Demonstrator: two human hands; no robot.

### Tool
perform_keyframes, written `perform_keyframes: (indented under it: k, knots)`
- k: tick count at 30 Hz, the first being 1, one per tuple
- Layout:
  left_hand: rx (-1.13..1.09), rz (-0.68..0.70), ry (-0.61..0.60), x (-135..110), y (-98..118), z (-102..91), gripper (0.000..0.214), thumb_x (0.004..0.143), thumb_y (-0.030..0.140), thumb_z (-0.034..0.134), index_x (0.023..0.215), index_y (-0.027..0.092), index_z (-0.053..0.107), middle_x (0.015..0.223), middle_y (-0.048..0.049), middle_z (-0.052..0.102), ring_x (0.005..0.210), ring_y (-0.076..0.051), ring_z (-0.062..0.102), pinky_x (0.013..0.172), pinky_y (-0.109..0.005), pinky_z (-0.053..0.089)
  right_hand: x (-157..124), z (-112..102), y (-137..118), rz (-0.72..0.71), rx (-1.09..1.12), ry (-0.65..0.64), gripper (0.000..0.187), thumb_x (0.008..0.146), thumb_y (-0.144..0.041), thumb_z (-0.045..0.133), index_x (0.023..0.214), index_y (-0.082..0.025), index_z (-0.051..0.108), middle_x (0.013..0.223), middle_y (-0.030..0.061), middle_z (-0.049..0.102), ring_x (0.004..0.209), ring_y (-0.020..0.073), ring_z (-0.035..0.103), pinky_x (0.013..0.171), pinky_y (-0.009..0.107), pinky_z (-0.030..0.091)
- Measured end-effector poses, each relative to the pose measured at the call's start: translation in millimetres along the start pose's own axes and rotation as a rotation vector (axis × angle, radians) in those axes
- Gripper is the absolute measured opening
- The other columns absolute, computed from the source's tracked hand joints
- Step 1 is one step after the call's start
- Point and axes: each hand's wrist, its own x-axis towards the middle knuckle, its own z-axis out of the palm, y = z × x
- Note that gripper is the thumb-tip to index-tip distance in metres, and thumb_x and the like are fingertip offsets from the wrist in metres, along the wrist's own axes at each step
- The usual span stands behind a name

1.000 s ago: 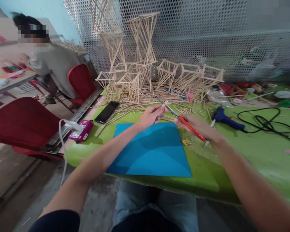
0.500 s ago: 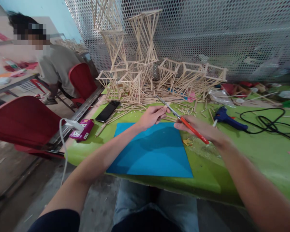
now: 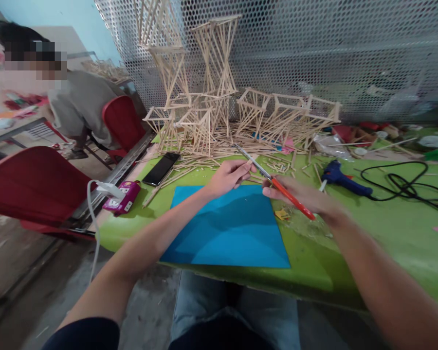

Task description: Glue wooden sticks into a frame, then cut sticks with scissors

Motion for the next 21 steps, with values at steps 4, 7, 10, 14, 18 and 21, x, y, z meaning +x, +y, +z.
perform_keyframes:
  k: [4, 7, 10, 14, 18, 21]
  knots:
    - [0.042, 0.002, -0.011, 1.3, -3.8, -4.1, 0.047, 0.101, 0.062, 0.060, 0.101, 0.015, 0.066, 0.068, 0.0067, 0.041, 0.047, -0.005, 0.034, 0.044, -0.021, 0.026, 4.3, 2.3, 1.1, 0.040, -0.140, -0.025, 0.069, 0.081, -0.090, 0.062, 0.070, -0.024, 0.046, 0.067, -0.0024, 0.039, 0.061, 0.0151, 0.037, 0.056, 0.032, 0.027]
    - [0.034, -0.014, -0.001, 1.2, -2.3, -5.0, 0.044, 0.103, 0.058, 0.060, 0.100, 0.015, 0.066, 0.066, 0.0072, 0.039, 0.047, -0.005, 0.032, 0.044, -0.021, 0.025, 6.3, 4.0, 1.6, 0.083, -0.167, -0.020, 0.070, 0.082, -0.090, 0.061, 0.068, -0.024, 0.041, 0.064, -0.0032, 0.034, 0.059, 0.0142, 0.034, 0.056, 0.032, 0.023]
    - [0.004, -0.047, 0.018, 0.3, 2.3, -3.5, 0.039, 0.103, 0.053, 0.062, 0.099, 0.014, 0.066, 0.065, 0.0076, 0.036, 0.047, -0.005, 0.030, 0.043, -0.020, 0.024, 6.2, 6.7, 1.9, 0.103, -0.226, 0.018, 0.068, 0.083, -0.086, 0.062, 0.065, -0.024, 0.040, 0.062, -0.0028, 0.036, 0.058, 0.0139, 0.035, 0.056, 0.033, 0.023]
    - [-0.059, -0.079, 0.031, -0.7, 6.7, -1.0, 0.035, 0.103, 0.049, 0.064, 0.097, 0.014, 0.066, 0.065, 0.0073, 0.037, 0.048, -0.005, 0.029, 0.043, -0.019, 0.024, 3.3, 11.3, -1.9, 0.102, -0.282, 0.084, 0.064, 0.085, -0.081, 0.062, 0.063, -0.024, 0.044, 0.059, -0.0017, 0.041, 0.055, 0.0143, 0.037, 0.055, 0.034, 0.026]
    - [-0.128, -0.078, 0.026, -0.2, 5.9, -1.4, 0.033, 0.104, 0.046, 0.062, 0.096, 0.014, 0.064, 0.066, 0.0083, 0.033, 0.047, -0.004, 0.025, 0.042, -0.018, 0.022, 2.3, 13.6, -6.2, 0.123, -0.273, 0.112, 0.065, 0.084, -0.083, 0.061, 0.061, -0.024, 0.044, 0.056, -0.0009, 0.041, 0.053, 0.0142, 0.037, 0.053, 0.034, 0.026]
    - [-0.162, -0.070, -0.005, 1.0, 3.8, -3.6, 0.031, 0.103, 0.044, 0.061, 0.097, 0.014, 0.063, 0.067, 0.0079, 0.033, 0.048, -0.005, 0.026, 0.042, -0.017, 0.022, 4.5, 12.8, -4.2, 0.156, -0.258, 0.104, 0.067, 0.082, -0.084, 0.064, 0.062, -0.024, 0.044, 0.058, -0.0015, 0.040, 0.055, 0.0138, 0.036, 0.054, 0.034, 0.026]
